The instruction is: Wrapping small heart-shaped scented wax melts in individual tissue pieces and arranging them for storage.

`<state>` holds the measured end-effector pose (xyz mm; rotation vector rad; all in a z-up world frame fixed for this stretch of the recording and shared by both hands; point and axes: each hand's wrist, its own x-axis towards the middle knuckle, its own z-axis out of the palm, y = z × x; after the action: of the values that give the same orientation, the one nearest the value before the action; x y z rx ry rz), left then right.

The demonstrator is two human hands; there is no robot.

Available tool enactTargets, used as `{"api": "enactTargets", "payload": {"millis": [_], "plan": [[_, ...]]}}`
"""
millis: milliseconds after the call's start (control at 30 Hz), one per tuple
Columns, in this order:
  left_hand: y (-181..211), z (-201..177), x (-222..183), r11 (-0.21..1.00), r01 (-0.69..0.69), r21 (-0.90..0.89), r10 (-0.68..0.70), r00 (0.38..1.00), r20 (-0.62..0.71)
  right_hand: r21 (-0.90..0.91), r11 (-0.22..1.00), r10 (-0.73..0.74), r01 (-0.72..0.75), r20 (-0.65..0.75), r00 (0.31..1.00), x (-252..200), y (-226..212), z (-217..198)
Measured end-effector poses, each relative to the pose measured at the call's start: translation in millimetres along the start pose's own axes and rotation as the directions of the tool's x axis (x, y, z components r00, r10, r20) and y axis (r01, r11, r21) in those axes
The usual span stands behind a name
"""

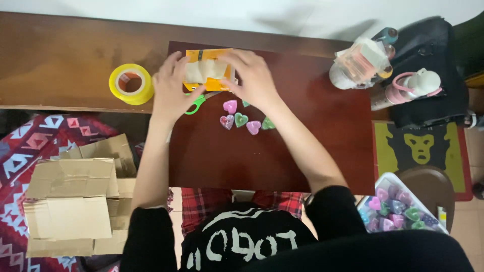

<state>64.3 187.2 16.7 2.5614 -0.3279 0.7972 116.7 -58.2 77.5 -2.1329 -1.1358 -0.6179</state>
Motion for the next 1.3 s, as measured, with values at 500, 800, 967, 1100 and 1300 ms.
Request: {"api": "enactTargets", "payload": {"millis": [500,800,967,1100,1300], "plan": [[-9,35,-1,0.994,0.014,-0.112,-0.026,0.994,-0.105,0.424,0.841,0.245,-0.335,0.253,0.936,22,58,69],[-17,42,8,0.960,0.146,-0.240,-0.126,0.987,0.099,0.729,0.596,0.267,-0.338,0.217,0.939,28,57,77],[-10,38,11,0.942,0.192,-0.277,-0.162,0.979,0.125,0.707,0.656,0.446,-0.265,-0.080,0.891,22,49,23],[5,23,22,0.993,0.097,-0.061,-0.089,0.989,0.118,0.896,0.435,0.806,-0.090,-0.343,0.483,2,37,-71],[70,55,53,0.954,-0.188,-0.233,0.226,0.963,0.148,0.607,0.723,0.663,-0.331,-0.473,0.580,-112,122,-111]]}}
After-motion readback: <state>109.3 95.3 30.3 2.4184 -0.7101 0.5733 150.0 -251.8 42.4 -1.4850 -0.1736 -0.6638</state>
